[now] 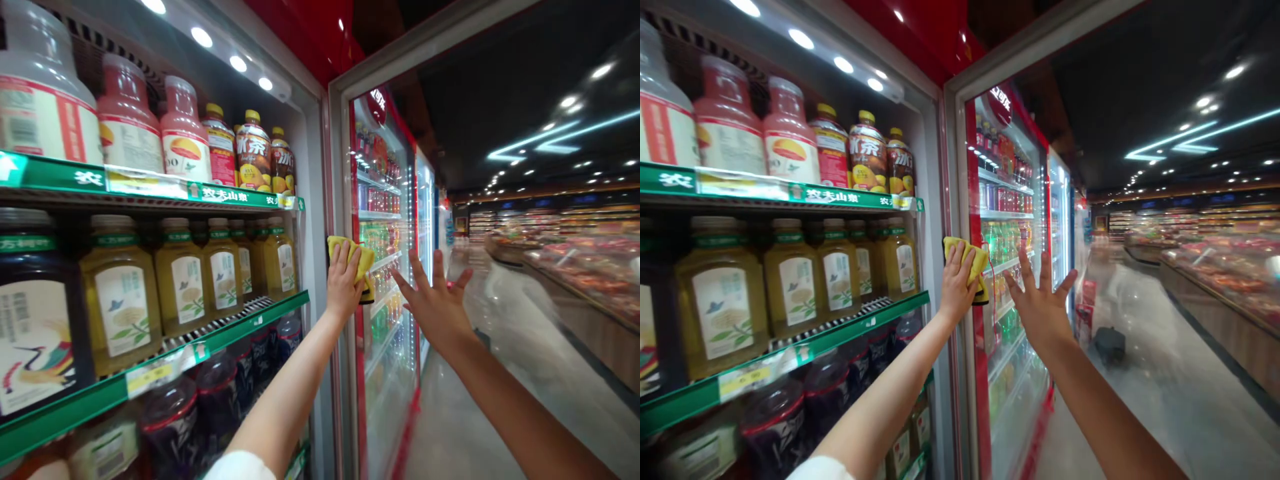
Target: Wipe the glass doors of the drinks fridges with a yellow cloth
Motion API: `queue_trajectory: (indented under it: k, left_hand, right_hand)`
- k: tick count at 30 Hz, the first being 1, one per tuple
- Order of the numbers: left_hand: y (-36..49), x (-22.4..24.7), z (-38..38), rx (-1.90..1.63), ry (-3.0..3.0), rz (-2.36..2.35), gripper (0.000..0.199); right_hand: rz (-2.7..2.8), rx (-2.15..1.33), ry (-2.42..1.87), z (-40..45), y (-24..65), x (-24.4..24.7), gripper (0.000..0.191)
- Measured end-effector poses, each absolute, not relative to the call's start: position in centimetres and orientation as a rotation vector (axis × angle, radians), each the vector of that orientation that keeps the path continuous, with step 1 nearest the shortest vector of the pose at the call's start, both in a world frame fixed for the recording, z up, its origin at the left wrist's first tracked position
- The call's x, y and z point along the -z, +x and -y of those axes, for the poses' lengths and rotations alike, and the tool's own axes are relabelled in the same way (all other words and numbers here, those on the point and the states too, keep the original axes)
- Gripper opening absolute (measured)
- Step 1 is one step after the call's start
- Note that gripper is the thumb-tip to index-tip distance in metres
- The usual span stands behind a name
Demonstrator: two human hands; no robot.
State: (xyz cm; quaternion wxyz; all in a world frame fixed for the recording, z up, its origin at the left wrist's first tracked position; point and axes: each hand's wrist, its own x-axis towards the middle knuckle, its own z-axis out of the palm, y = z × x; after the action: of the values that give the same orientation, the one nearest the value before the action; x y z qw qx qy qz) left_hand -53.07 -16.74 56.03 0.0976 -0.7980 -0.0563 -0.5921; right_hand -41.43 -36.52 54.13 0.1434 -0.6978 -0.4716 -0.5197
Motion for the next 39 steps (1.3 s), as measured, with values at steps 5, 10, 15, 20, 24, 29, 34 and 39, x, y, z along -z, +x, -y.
queue_trajectory:
  k: [5,10,15,20,24,29,34,39]
  left_hand:
    - [-53.8,-49.4,18.1,1.757,-2.411,0.269,0.072]
    - [-54.5,-43.2,19.4,1.686,-2.494,0.438,0.082]
    - [-56.0,-36.1,20.4,1.552,-2.585,0.598,0.087]
    - [-57.4,-28.6,22.1,1.417,-2.659,0.769,0.088]
    - [-56.9,-26.5,23.1,1.395,-2.653,0.83,0.093]
    - [-55.2,-31.9,21.6,1.415,-2.628,0.553,0.1]
    - [-53.9,-31.3,23.2,1.632,-2.632,0.587,0.103]
    - [-51.4,-28.6,26.3,1.377,-2.738,0.313,0.086]
  right_hand:
    - [1.521,1.371,-1.993,39.6,-39.9,-52.5,0.061]
    - [1.604,1.29,-2.031,44.8,-39.4,-45.0,0.055]
    - [1.547,1.216,-2.136,50.2,-40.0,-36.7,0.071]
    - [1.448,1.115,-2.196,52.8,-39.5,-32.7,0.082]
    - [1.482,1.102,-2.171,52.8,-38.6,-31.6,0.085]
    - [1.494,1.131,-2.132,52.7,-38.2,-31.7,0.086]
    - [1.527,1.172,-2.185,52.5,-37.1,-31.6,0.078]
    - [1.536,1.24,-2.319,52.2,-34.0,-30.5,0.079]
